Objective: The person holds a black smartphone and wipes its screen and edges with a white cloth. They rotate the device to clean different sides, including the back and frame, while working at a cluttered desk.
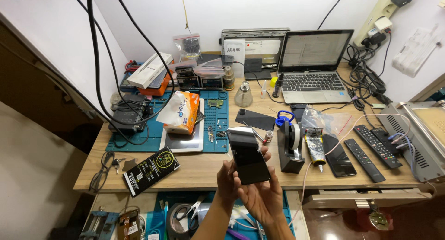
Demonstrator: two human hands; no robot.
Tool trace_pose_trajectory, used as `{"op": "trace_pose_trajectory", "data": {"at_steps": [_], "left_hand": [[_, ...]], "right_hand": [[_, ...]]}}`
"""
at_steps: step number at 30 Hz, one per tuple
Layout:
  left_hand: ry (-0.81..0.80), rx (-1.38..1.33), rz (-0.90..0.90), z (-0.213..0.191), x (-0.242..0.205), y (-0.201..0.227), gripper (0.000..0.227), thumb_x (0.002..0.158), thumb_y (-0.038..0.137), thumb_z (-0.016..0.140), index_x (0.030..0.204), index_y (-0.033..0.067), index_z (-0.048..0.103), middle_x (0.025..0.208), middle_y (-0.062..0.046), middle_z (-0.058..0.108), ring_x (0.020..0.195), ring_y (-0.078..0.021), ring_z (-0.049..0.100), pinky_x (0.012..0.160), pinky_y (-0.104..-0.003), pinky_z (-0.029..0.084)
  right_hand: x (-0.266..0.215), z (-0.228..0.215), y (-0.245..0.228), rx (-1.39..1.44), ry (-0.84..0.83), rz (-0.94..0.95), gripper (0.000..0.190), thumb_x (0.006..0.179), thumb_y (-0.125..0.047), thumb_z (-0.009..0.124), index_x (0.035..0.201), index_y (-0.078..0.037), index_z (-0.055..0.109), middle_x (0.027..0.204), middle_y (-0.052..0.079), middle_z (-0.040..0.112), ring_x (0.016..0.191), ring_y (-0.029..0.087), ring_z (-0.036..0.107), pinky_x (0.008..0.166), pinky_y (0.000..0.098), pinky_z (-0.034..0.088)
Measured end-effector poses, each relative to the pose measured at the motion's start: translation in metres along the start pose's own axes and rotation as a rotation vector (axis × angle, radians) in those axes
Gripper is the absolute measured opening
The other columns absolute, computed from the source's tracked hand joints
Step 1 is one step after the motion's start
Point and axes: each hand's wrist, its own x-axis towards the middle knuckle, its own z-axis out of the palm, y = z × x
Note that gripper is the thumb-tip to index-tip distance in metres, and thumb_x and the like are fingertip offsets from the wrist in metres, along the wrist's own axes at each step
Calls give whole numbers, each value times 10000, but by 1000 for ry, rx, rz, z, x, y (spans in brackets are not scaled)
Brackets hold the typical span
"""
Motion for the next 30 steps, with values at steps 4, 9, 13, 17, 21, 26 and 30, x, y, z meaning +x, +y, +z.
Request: {"op": "trace_pose_trajectory", "data": {"at_steps": [4, 9, 13, 17, 21, 26, 30], "left_hand": [[93, -30, -93, -13, -3, -4, 864, 804, 481, 554, 1401, -42, 212, 1454, -186, 268, 1300, -261, 358, 1097, -408, 289], [95, -99, -155, -29, -7, -5, 709, 846, 496, 538, 1357, 40, 356, 1347, -173, 437, 1283, -295, 401, 1119, -391, 280], [257, -399, -208, -116, -47, -20, 390, 888, 342, 536, 1088, 8, 549, 670, 65, 642, 667, -56, 652, 641, -132, 509], [287, -453, -266, -152, -70, -19, 288, 893, 379, 515, 851, 107, 601, 724, 37, 629, 590, -80, 630, 478, -190, 490], [185, -548, -287, -159, -82, -23, 302, 886, 382, 531, 1004, 108, 481, 912, -7, 532, 567, -78, 570, 472, -192, 456], [61, -661, -300, -137, -73, -16, 473, 877, 385, 551, 1195, 111, 332, 1148, -60, 411, 538, -75, 496, 465, -195, 415], [-36, -744, -309, -107, -58, -9, 654, 870, 387, 567, 1347, 116, 213, 1337, -101, 314, 515, -71, 436, 460, -197, 382]], "right_hand": [[4, -7, -1, -31, 24, -39, 725, 856, -462, 531, 1367, -8, 290, 1267, 307, 425, 1125, 402, 495, 901, 452, 491], [9, -14, -5, -58, 78, -46, 744, 819, -479, 568, 1359, -38, 306, 1258, 293, 436, 1123, 375, 502, 884, 439, 504], [12, -18, -6, -68, 74, -43, 752, 832, -483, 542, 1348, 10, 306, 1249, 302, 438, 1103, 385, 513, 883, 441, 503], [15, -15, -4, -157, 121, -42, 761, 824, -501, 515, 1344, 13, 303, 1209, 304, 470, 1051, 377, 548, 842, 413, 528], [14, -24, -3, -174, 106, -15, 746, 823, -496, 510, 1369, -42, 282, 1208, 317, 466, 1062, 403, 541, 849, 433, 525], [16, -26, 2, -194, 161, -21, 799, 801, -514, 513, 1366, -1, 280, 1225, 352, 442, 1077, 431, 521, 845, 456, 517], [19, -21, 4, -363, 225, -56, 637, 820, -477, 474, 1343, -142, 332, 1189, 385, 464, 929, 409, 605, 737, 441, 560]]}}
